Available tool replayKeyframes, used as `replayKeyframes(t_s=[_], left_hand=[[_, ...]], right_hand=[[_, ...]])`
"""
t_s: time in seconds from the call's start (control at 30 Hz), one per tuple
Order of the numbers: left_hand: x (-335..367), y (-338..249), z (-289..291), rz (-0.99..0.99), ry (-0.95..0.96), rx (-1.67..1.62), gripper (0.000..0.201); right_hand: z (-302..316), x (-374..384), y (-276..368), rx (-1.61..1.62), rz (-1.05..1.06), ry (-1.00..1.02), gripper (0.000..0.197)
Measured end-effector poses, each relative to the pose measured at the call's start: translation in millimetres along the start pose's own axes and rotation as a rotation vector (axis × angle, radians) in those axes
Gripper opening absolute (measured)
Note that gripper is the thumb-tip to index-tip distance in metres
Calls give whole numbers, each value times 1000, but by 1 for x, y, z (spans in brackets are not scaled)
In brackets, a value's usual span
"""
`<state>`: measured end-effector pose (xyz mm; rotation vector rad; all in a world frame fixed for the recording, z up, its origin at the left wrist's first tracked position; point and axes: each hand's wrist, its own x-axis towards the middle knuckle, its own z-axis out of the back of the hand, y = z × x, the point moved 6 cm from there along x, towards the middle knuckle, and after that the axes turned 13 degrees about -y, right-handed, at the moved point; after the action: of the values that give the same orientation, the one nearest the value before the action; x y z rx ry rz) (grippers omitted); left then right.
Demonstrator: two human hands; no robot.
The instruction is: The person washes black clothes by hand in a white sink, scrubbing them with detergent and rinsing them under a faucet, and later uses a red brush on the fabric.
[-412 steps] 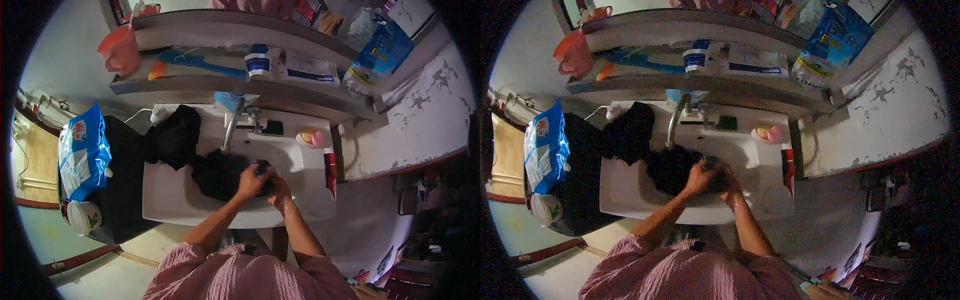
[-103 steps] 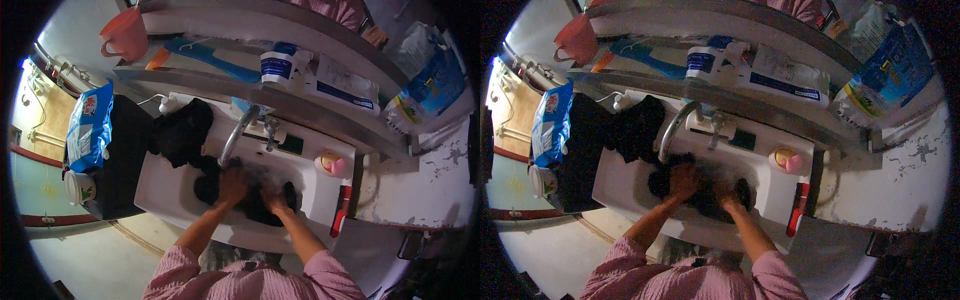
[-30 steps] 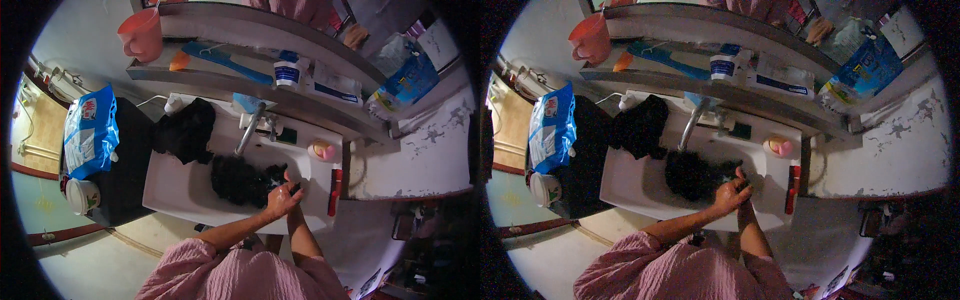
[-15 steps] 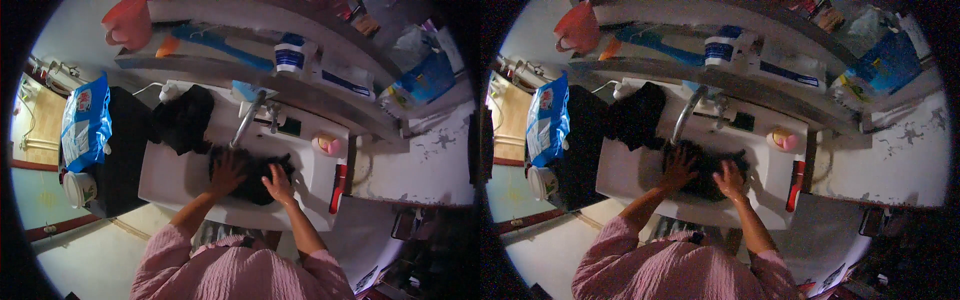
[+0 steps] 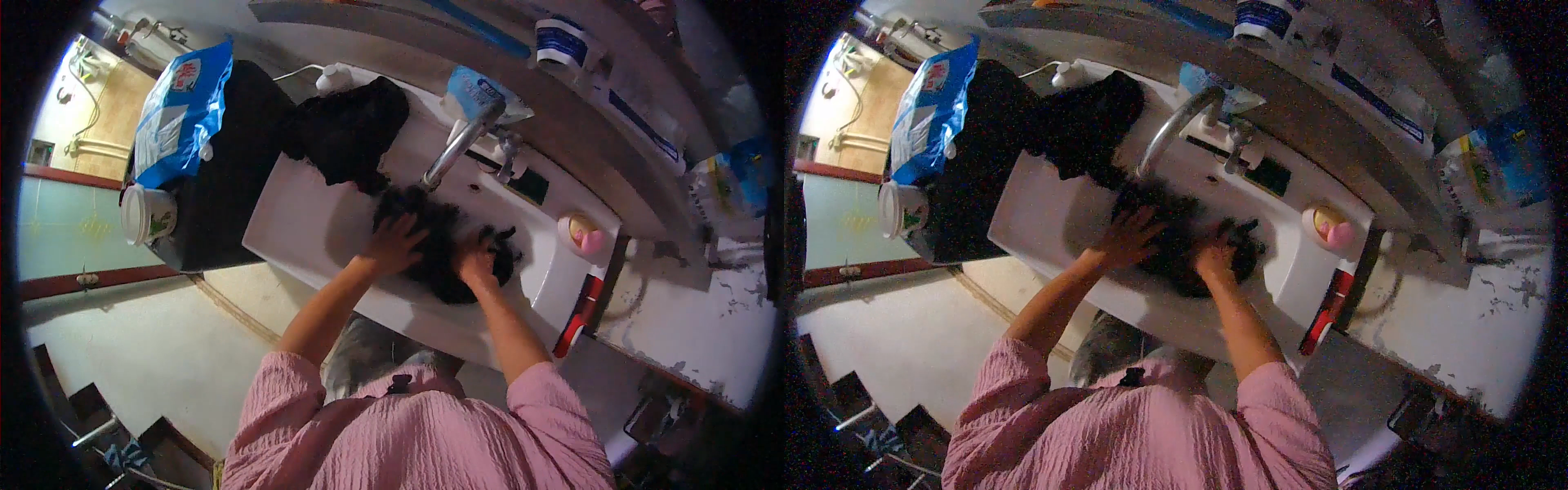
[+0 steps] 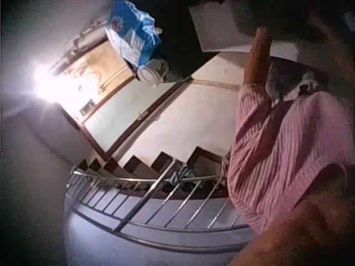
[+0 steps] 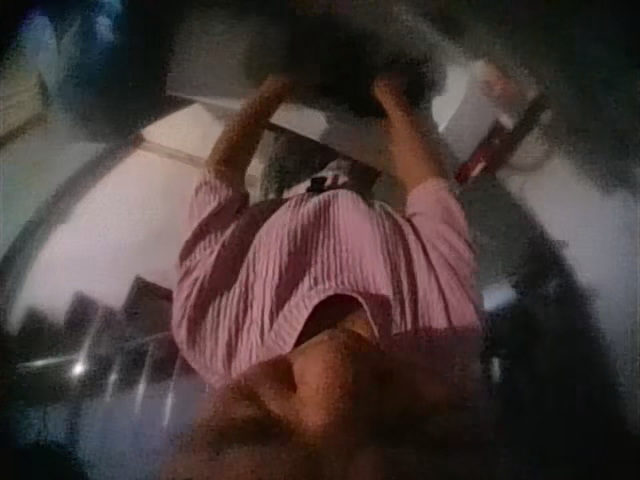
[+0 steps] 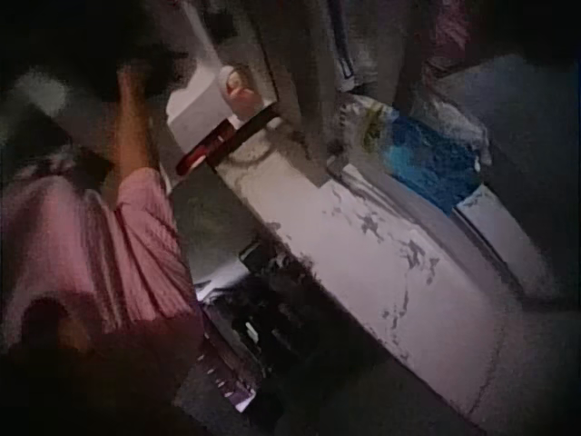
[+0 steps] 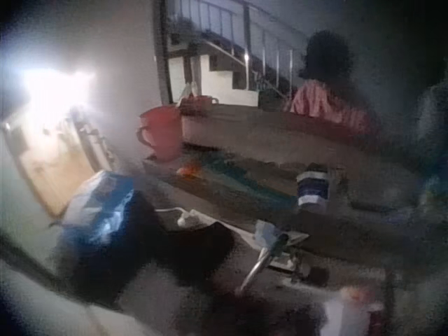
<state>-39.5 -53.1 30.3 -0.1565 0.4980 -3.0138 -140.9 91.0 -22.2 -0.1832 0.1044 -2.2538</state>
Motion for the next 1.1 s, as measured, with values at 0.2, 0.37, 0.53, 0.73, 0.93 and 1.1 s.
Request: replayKeyframes(t_s=[0.2,0.37,0.53,0.73,0.93,1.1], left_hand=[[8,-16,17,159,238,10,55],[9,-25,12,161,210,152,58],[-1,-23,6,72,158,185,60],[7,-11,-4,36,-95,38,59],[39,-7,-7,164,92,129,60],[31,-35,-11,-121,3,269,55]], right_hand=[[-5,-6,-22,337,-20,193,44],[0,-13,-31,328,83,-84,48],[33,-10,-31,477,-127,145,50],[50,-17,-64,762,-326,96,44],[83,-47,-98,441,-419,-163,46],[82,-23,-39,190,-197,-155,58]])
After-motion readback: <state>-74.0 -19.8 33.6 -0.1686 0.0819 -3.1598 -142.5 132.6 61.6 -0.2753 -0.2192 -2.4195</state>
